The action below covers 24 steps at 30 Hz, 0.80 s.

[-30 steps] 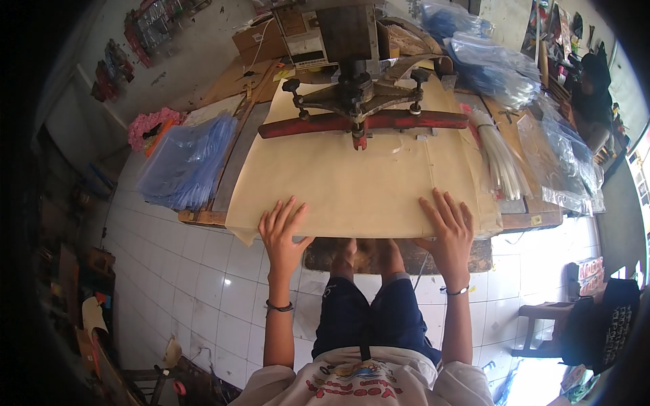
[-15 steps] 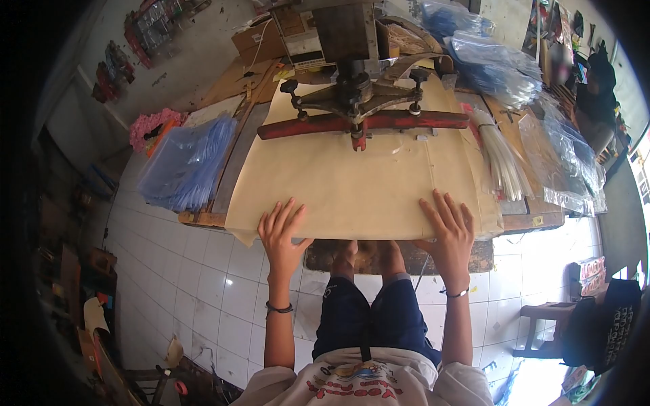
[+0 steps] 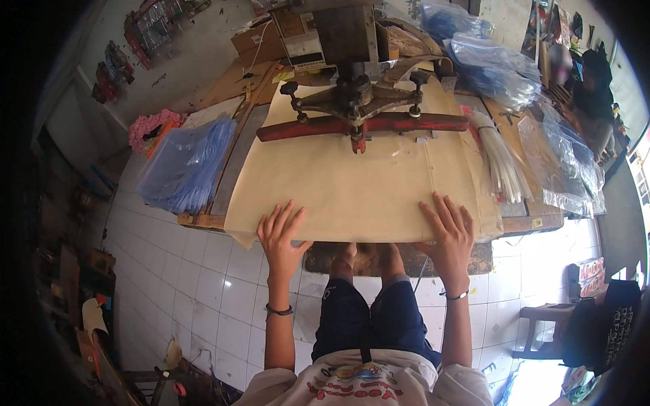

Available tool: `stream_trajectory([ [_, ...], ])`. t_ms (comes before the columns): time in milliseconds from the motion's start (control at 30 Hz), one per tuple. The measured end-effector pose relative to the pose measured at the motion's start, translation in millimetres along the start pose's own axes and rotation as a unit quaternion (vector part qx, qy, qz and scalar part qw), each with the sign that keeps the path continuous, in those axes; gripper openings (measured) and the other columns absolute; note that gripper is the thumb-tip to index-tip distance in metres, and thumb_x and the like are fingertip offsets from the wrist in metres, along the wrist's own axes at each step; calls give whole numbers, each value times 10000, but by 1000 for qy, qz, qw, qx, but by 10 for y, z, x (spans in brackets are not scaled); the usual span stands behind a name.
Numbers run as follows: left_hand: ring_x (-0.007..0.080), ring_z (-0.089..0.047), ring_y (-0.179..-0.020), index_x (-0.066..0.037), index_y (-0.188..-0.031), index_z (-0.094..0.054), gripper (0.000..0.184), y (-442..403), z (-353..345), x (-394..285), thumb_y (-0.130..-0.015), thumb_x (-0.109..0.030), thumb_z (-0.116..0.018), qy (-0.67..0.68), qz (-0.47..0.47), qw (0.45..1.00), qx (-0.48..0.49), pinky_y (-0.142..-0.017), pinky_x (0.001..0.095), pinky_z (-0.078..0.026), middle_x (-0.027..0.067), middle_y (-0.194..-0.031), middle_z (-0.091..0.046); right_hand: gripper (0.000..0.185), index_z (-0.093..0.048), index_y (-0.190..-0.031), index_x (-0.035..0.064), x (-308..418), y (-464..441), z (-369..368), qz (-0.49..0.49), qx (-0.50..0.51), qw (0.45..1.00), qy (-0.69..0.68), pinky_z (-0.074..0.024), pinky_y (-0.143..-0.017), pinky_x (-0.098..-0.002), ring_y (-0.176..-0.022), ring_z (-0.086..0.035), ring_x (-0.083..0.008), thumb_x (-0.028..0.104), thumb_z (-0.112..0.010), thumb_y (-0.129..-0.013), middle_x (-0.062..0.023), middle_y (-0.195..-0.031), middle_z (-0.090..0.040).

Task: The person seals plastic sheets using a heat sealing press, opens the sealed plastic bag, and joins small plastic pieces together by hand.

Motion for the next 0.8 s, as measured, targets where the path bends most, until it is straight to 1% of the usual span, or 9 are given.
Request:
stream_trajectory([
  [267,267,-483,-1374,-236,-1333,-674,717,-8,2,4,-646,-220,-882,4,-5,1000,-4,-1180,531,-265,-8,-1471,-573,816,-652,-1338,207,13,-1,19,0,1,1000,1,-376,-1147,-493,-1351,-538,-258,256,-897,-561,-53,-1465,-580],
  [367,269,-486,-1369,-237,-1335,-672,714,-1,-8,12,-651,-223,-878,3,-7,1000,-9,-1175,533,-271,-9,-1473,-571,857,-656,-1337,189,1,9,-6,-2,-5,1000,0,-360,-1162,-480,-1370,-522,-258,245,-928,-526,-54,-1469,-578],
  [633,275,-488,-1364,-235,-1341,-666,676,-9,36,-22,-694,-245,-863,5,-1,1000,-3,-1174,529,-275,-6,-1474,-567,834,-660,-1335,187,5,15,-5,7,-10,1000,2,-362,-1160,-481,-1373,-520,-262,237,-920,-545,-63,-1466,-581],
  [767,280,-483,-1369,-235,-1342,-664,688,-40,66,-38,-687,-235,-873,10,7,1000,13,-1173,529,-275,-5,-1479,-561,818,-661,-1336,184,10,18,12,6,-6,1000,1,-362,-1159,-481,-1371,-521,-267,246,-915,-561,-67,-1466,-581],
  [800,281,-482,-1370,-234,-1343,-663,694,-25,55,-34,-683,-230,-876,10,7,1000,11,-1173,529,-276,-5,-1479,-560,811,-659,-1336,190,6,10,19,7,-7,1000,6,-362,-1157,-482,-1369,-523,-263,265,-907,-568,-65,-1466,-581],
])
Point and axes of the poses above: each hand's wrist, its own y-axis away from the middle knuckle, its own z-axis out of the back of the hand, x = y × z, the point moved 3 cm from there along -y, towards the middle knuckle
